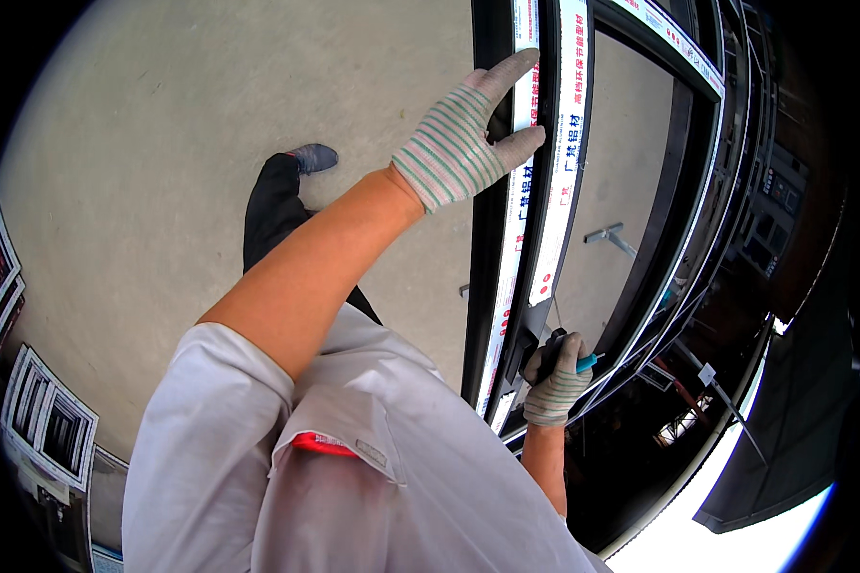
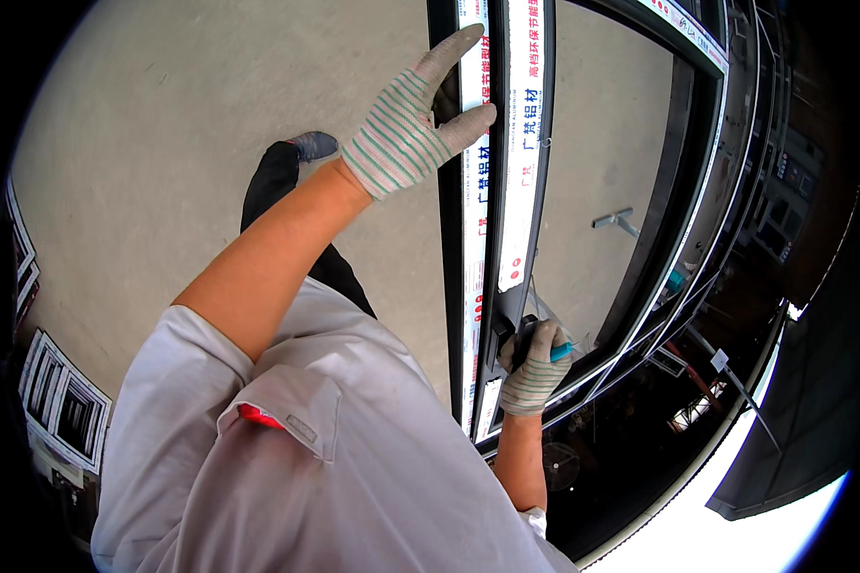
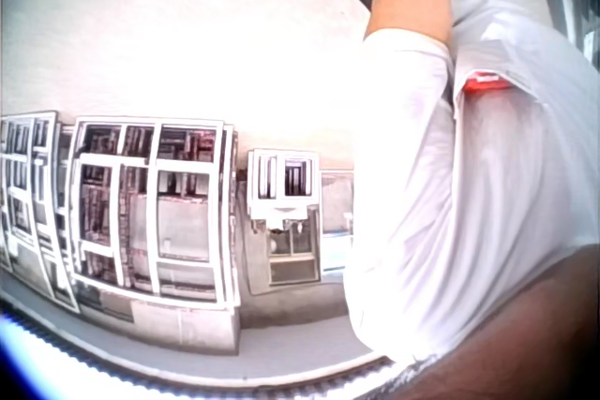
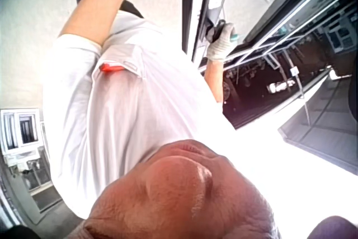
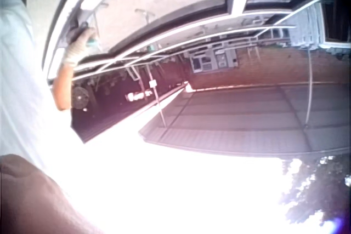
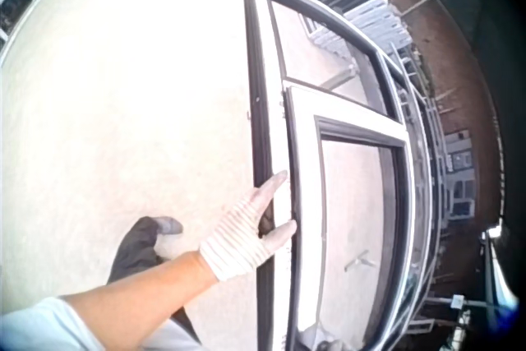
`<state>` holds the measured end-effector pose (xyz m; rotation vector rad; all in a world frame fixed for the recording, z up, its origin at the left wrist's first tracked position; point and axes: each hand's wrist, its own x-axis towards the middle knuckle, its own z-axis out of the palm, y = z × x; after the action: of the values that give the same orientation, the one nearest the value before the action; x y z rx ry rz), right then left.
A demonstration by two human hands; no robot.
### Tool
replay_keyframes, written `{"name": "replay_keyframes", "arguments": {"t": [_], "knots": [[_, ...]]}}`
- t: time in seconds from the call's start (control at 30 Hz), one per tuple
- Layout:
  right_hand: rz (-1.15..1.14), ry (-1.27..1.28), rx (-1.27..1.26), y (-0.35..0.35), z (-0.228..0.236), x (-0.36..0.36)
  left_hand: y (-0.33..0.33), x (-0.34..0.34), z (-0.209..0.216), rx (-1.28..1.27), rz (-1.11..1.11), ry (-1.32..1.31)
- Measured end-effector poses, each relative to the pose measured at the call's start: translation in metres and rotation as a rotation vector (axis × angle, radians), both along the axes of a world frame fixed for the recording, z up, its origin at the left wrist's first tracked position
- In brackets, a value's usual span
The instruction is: The person assembles a large aluminum window frame by hand, using a small blue-handled tool to press and secure rubber gaskets into the frame channels. The person repeatedly repositions the frame to access different sides and continues inserting the gasket along the perimeter.
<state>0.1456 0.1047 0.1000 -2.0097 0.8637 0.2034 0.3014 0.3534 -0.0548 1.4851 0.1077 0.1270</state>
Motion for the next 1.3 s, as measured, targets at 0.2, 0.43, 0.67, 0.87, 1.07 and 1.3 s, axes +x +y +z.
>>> {"name": "replay_keyframes", "arguments": {"t": [0.2, 0.43, 0.67, 0.87, 1.07, 1.3], "knots": [[-0.016, 0.005, -0.024, -0.001, -0.003, -0.007, 0.007, 0.000, -0.003, -0.041, -0.085, 0.021], [-0.079, -0.077, -0.122, -0.006, -0.023, -0.015, 0.026, -0.014, 0.021, 0.076, -0.163, 0.163], [-0.317, -0.443, -0.160, -0.032, -0.036, -0.069, 0.005, -0.038, 0.046, 0.397, -0.379, -0.107], [-0.727, -0.554, -0.447, -0.037, -0.042, -0.166, -0.105, -0.030, 0.106, 0.444, -0.897, -0.628], [-1.181, -0.330, -0.586, 0.013, -0.062, -0.248, -0.196, -0.059, 0.109, 0.561, -1.461, -0.736], [-1.440, -0.150, -0.559, 0.070, -0.104, -0.277, -0.202, -0.067, 0.103, 0.740, -1.792, -0.928]]}}
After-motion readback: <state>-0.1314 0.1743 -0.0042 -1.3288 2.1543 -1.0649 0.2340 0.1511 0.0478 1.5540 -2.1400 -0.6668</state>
